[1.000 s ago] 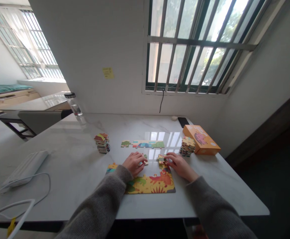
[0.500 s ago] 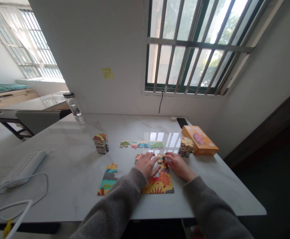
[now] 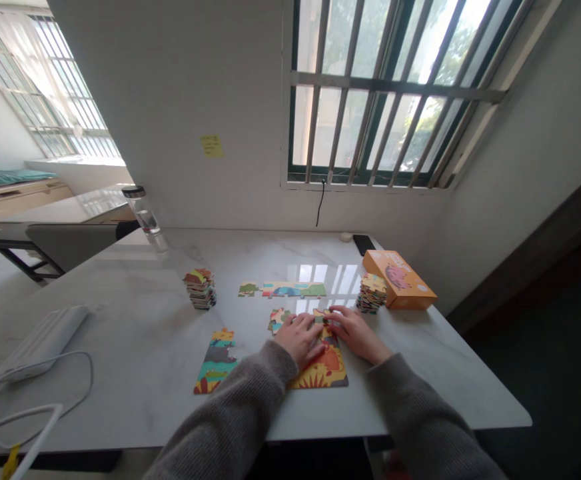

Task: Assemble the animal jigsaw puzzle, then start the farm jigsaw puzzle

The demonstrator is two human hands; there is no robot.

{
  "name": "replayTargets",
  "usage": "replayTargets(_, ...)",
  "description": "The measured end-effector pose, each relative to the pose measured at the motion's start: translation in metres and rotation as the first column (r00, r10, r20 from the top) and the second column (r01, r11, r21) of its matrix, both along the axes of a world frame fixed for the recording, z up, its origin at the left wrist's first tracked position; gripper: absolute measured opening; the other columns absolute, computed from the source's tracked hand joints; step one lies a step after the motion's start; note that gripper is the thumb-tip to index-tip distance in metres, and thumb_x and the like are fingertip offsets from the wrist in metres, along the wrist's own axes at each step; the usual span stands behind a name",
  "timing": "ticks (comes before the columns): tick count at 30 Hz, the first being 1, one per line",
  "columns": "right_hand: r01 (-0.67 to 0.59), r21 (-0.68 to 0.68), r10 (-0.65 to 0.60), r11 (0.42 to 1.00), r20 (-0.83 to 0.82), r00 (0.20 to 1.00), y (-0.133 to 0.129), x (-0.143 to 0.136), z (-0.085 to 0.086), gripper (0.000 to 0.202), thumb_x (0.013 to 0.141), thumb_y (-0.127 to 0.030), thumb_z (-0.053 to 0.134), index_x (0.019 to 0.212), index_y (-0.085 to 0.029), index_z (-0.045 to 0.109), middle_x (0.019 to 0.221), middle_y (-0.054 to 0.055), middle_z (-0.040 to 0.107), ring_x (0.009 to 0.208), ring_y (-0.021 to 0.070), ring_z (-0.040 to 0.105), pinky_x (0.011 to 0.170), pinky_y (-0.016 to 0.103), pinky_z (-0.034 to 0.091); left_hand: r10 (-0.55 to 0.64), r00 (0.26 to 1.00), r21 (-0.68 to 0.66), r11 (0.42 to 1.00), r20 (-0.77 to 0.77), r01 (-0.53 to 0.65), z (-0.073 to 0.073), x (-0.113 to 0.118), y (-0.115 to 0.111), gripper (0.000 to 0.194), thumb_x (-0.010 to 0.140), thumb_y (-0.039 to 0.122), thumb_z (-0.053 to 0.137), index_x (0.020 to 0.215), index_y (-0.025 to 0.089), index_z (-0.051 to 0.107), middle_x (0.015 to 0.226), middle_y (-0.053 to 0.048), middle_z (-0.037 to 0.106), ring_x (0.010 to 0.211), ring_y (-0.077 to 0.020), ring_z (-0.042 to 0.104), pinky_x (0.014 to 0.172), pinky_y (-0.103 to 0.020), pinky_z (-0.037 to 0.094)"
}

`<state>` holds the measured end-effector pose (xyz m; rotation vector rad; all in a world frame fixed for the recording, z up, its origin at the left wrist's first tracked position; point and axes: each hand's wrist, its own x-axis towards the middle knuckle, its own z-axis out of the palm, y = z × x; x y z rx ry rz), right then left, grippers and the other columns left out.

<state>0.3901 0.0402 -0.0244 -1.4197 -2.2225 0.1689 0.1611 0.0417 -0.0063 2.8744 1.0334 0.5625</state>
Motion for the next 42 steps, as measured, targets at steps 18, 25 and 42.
replayTargets(18,-0.029,0.010,0.030,1.000,-0.077,0.997,0.001,-0.004,0.002,0.024,0.095,-0.020,0.050,0.108,-0.024,0.070,0.125,0.010,0.063,0.110,0.0238,0.063,0.096,0.041,0.049,0.006,0.998,-0.019,1.000,0.057,-0.005,-0.006,0.000,0.003,0.033,0.090,0.045,0.062,0.117,0.027,0.064,0.124,-0.011,0.059,0.114,-0.0326,0.053,0.098,-0.052,0.041)
replayTargets(25,0.009,0.013,-0.008,1.000,-0.115,0.993,-0.003,-0.008,0.007,0.028,0.094,-0.017,0.049,0.117,-0.022,0.064,0.122,0.011,0.060,0.110,0.0241,0.061,0.097,0.041,0.049,0.050,0.985,0.016,0.998,0.167,-0.054,0.006,-0.021,0.011,0.030,0.090,0.037,0.062,0.118,0.026,0.066,0.124,-0.010,0.061,0.116,-0.0311,0.053,0.101,-0.051,0.040)
replayTargets(42,0.041,0.061,-0.029,0.997,-0.192,0.981,0.007,-0.009,0.001,0.032,0.095,-0.013,0.038,0.114,-0.019,0.064,0.109,0.011,0.063,0.102,0.0238,0.060,0.091,0.040,0.051,0.129,0.961,-0.058,0.991,0.245,-0.118,0.012,-0.083,0.023,0.026,0.090,0.025,0.056,0.114,0.022,0.065,0.114,-0.008,0.067,0.109,-0.0275,0.059,0.094,-0.044,0.046)
